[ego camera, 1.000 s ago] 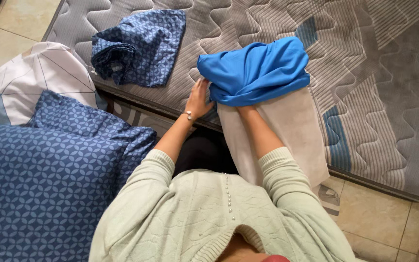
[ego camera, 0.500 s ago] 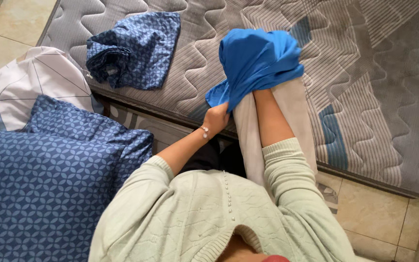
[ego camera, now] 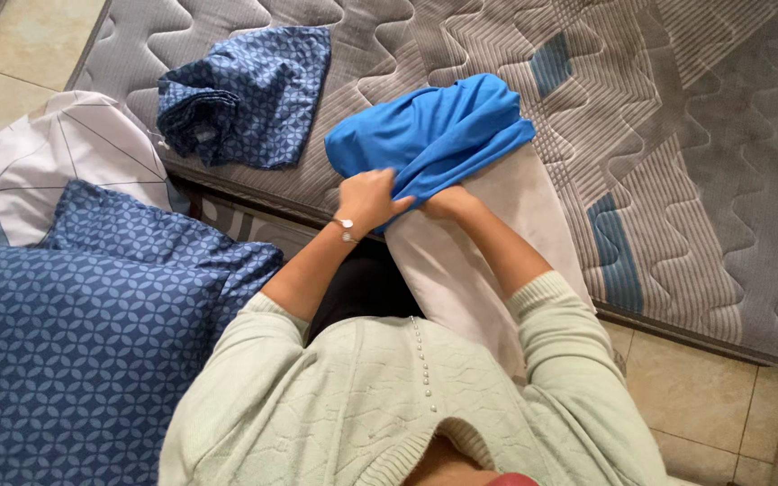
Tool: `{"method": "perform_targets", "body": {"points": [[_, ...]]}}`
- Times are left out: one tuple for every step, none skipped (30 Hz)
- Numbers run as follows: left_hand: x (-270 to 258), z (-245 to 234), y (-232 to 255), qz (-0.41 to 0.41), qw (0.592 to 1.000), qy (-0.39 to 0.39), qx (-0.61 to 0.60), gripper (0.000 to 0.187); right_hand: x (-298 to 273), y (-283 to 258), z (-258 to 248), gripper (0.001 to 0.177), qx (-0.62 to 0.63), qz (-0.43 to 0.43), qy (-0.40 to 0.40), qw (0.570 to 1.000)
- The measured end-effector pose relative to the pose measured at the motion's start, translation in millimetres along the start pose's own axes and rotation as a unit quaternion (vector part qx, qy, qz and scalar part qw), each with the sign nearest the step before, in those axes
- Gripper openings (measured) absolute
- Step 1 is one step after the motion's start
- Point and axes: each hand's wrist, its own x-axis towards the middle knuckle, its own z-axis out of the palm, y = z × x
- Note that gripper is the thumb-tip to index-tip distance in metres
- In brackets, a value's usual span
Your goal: The person places a pillow into a patterned pillowcase, adjusts it, and sets it aside. Then the person places a second pillow into a solid blue pillowcase, adjusts the fit, and sets it aside.
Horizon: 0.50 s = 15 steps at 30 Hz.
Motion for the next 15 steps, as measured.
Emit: {"method": "perform_targets", "body": {"points": [[3.1,4.6,7.8,0.039,0.997,0.060,-0.032,0.056,-7.5,4.2,1.2,0.031,0.023,-0.007,-0.040,0.999],[10.7,11.7,15.1,0.078,0.993,0.081,-0.033,0.060,-19.1,12.7,-0.6,0.031,0.053,-0.009,-0.095,0.994],[17.7,22.3,21.8,0.118,0.987,0.100,-0.034,0.067,-28.6,20.3,0.2,0.031,0.082,0.000,-0.139,0.987],[19.5,36.3,28.4,0.114,0.989,0.090,-0.013,0.062,-39.9,31.8,-2.5,0.025,0.095,0.053,-0.211,0.971],[25.3,49.4,33.7,0.115,0.990,0.084,0.010,0.058,-48.7,46.7,-10.2,0.026,0.163,-0.002,-0.158,0.974],[29.4,61.4,35.3,0.115,0.990,0.077,0.032,0.053,-60.2,63.3,-20.0,0.028,0.228,-0.058,-0.104,0.966],[25.0,74.7,36.7,0.153,0.985,0.069,0.044,0.038,-68.2,78.5,-27.8,0.024,0.252,0.030,-0.043,0.966],[16.6,87.0,38.1,0.191,0.978,0.061,0.057,0.024,-75.1,92.1,-34.3,0.024,0.273,0.118,0.017,0.955],[11.5,96.2,39.7,0.232,0.969,0.056,0.068,0.010,-86.2,106.3,-43.1,0.024,0.185,0.204,0.096,0.956],[4.4,102.3,40.4,0.253,0.964,0.055,0.052,0.010,-95.5,118.2,-51.3,0.025,0.094,0.286,0.174,0.938],[-0.1,104.2,39.8,0.274,0.959,0.057,0.037,0.011,-103.5,128.4,-60.2,0.025,0.045,0.292,0.228,0.928],[-1.4,103.2,38.1,0.296,0.953,0.059,0.023,0.011,-109.7,136.4,-67.9,0.030,-0.005,0.295,0.280,0.913],[-8.1,102.6,36.2,0.286,0.955,0.080,-0.008,0.015,-114.9,141.4,-70.9,0.040,-0.019,0.271,0.305,0.913],[-14.8,101.1,31.9,0.277,0.955,0.100,-0.040,0.020,-118.5,144.7,-72.4,0.050,-0.034,0.246,0.329,0.911],[-16.1,98.9,24.9,0.266,0.953,0.123,-0.071,0.025,-117.7,148.0,-74.9,0.061,-0.049,0.220,0.353,0.908]]}}
